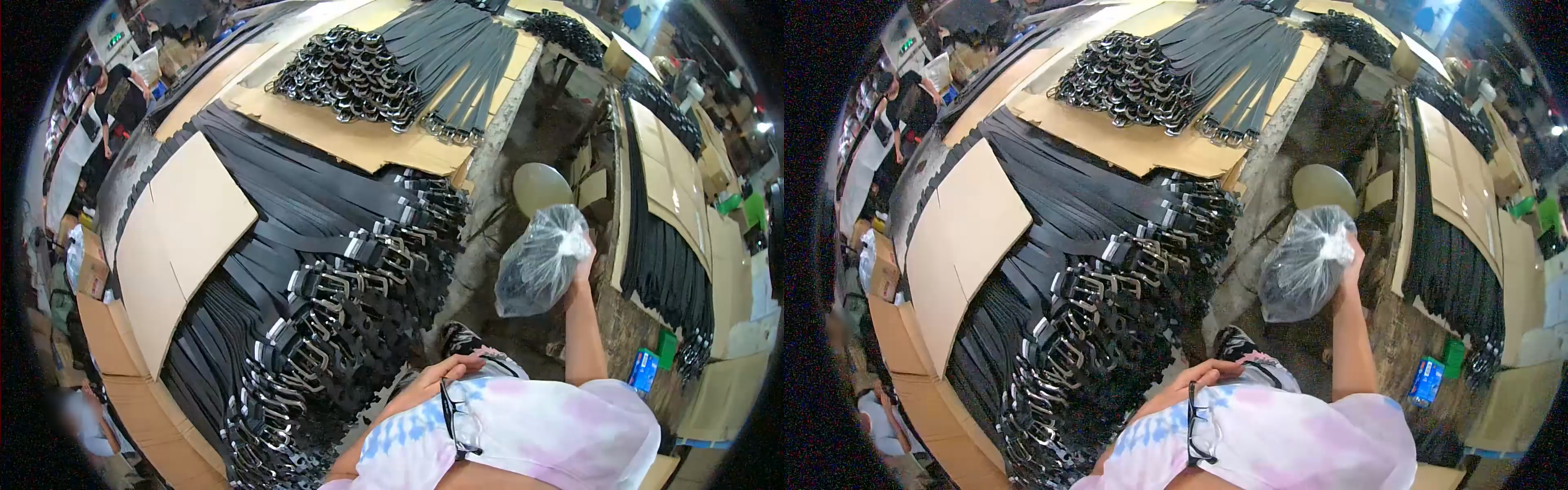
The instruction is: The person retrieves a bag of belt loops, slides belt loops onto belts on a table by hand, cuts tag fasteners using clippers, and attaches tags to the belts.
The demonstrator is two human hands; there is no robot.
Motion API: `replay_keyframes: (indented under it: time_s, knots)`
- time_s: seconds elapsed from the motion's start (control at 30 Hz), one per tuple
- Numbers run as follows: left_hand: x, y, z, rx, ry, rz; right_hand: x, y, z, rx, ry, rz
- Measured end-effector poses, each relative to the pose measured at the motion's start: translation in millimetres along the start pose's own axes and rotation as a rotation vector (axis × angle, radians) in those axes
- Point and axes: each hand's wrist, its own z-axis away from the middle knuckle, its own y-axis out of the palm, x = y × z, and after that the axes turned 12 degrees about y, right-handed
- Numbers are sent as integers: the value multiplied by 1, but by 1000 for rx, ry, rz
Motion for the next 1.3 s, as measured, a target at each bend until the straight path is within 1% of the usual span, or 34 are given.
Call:
replay_keyframes:
  time_s: [0.1,0.13,0.17,0.23,0.3,0.33,0.37,0.4,0.43,0.47,0.5,0.57,0.6,0.63,0.67,0.7,0.77,0.8,0.9,0.93,1.03,1.1,1.17,1.23,1.27,1.3]
  knots:
    - [-6,-4,-19,-28,19,-18,19,20,-61,68,-74,34]
    - [-8,-5,-26,-48,29,-22,23,26,-85,121,50,-84]
    - [-10,-6,-35,-70,43,-32,49,71,-71,25,-1,83]
    - [-12,-7,-60,-118,71,-54,27,50,-176,126,-57,63]
    - [-16,-10,-90,-170,100,-84,38,92,-227,254,-247,386]
    - [-18,-10,-107,-196,116,-94,55,130,-225,408,-351,445]
    - [-20,-9,-123,-223,126,-103,66,166,-223,366,-503,656]
    - [-24,-9,-136,-248,128,-109,79,208,-206,524,-194,362]
    - [-27,-9,-148,-275,134,-117,102,250,-176,598,28,174]
    - [-32,-10,-158,-299,143,-122,108,277,-179,626,104,236]
    - [-35,-8,-167,-325,152,-125,98,298,-205,761,94,253]
    - [-41,-5,-181,-387,169,-137,102,346,-196,862,172,283]
    - [-43,-4,-188,-425,171,-133,91,370,-207,924,76,325]
    - [-44,-3,-195,-463,173,-129,85,390,-215,946,148,465]
    - [-45,-2,-200,-512,168,-123,76,409,-218,1013,98,427]
    - [-43,-2,-205,-540,178,-120,70,425,-219,1076,94,475]
    - [-40,-6,-214,-572,273,-147,55,455,-218,1104,173,474]
    - [-41,-6,-217,-593,281,-151,52,465,-216,1079,173,547]
    - [-46,-4,-221,-667,298,-117,27,487,-224,1087,151,576]
    - [-49,-3,-222,-701,287,-108,21,494,-227,1051,209,587]
    - [-54,-4,-228,-761,270,-102,5,515,-236,1078,259,554]
    - [-54,-4,-233,-790,261,-99,2,530,-245,1321,185,512]
    - [-53,-7,-239,-752,259,-38,-2,547,-248,1590,-56,534]
    - [-53,-11,-244,-751,250,-74,13,557,-234,1909,-268,614]
    - [-52,-12,-247,-741,237,-105,24,559,-225,1879,-338,906]
    - [-49,-13,-250,-734,229,-100,18,567,-224,1972,-399,1008]
